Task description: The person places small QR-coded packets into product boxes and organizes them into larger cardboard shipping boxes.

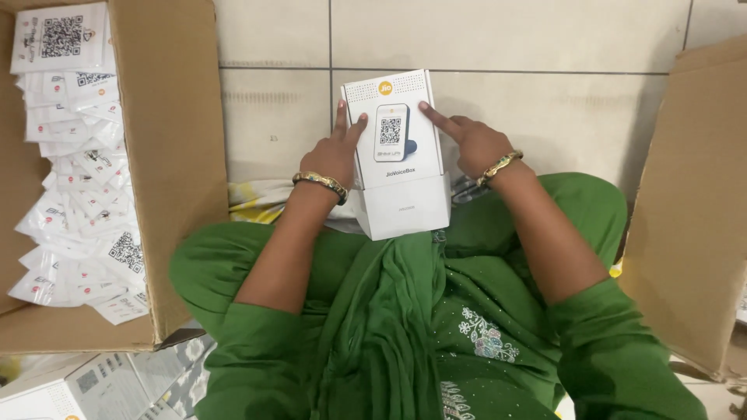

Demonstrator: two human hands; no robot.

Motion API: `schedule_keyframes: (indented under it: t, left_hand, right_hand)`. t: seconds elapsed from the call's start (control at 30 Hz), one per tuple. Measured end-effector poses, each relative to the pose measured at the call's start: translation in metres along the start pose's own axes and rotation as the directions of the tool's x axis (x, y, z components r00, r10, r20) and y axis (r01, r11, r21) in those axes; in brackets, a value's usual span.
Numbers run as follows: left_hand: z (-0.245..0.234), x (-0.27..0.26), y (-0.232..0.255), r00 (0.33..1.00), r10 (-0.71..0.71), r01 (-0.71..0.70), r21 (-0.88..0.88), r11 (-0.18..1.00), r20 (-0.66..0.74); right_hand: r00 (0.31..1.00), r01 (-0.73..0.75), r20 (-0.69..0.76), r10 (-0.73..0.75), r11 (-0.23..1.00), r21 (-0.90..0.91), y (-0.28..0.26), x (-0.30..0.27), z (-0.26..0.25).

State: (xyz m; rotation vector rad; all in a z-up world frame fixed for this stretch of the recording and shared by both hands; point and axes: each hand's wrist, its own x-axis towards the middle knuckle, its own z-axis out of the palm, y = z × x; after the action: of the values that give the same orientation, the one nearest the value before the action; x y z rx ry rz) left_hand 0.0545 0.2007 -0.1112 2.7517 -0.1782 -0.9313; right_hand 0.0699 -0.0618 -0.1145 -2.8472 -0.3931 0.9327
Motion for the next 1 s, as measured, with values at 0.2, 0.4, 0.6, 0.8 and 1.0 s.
schedule_keyframes:
  t: [0.2,0.4,0.6,0.8,1.0]
  left_hand:
    - [0.031,0.011,-0.031,0.991,-0.127,0.097,-0.452,0.887,-0.036]
    - [0.073,0.028,-0.028,0.887,0.156,-0.012,-0.316,0.949,0.435]
    - [0.105,0.057,-0.048,0.992,0.094,-0.003,-0.729,0.684,0.084]
    - [0.067,0.035,-0.024,0.884,-0.126,0.457,-0.779,0.429,0.450]
    - [0.094,0.052,-0.032,0.913,0.038,0.382,-0.884,0.269,0.406]
  right_hand:
    - [0.993,-0.031,-0.061,0.104,0.708,0.706,0.012,-0.004,0.013]
    - [0.921,-0.137,0.349,-0.173,0.693,0.708,0.022,0.007,0.063]
    - [0.951,-0.203,0.263,-0.162,0.314,0.927,0.031,0.014,0.063]
    - [0.965,-0.226,0.246,-0.090,0.189,0.955,0.037,0.019,0.061]
    - [0.938,-0.329,0.341,-0.063,0.144,0.933,0.031,0.020,0.060]
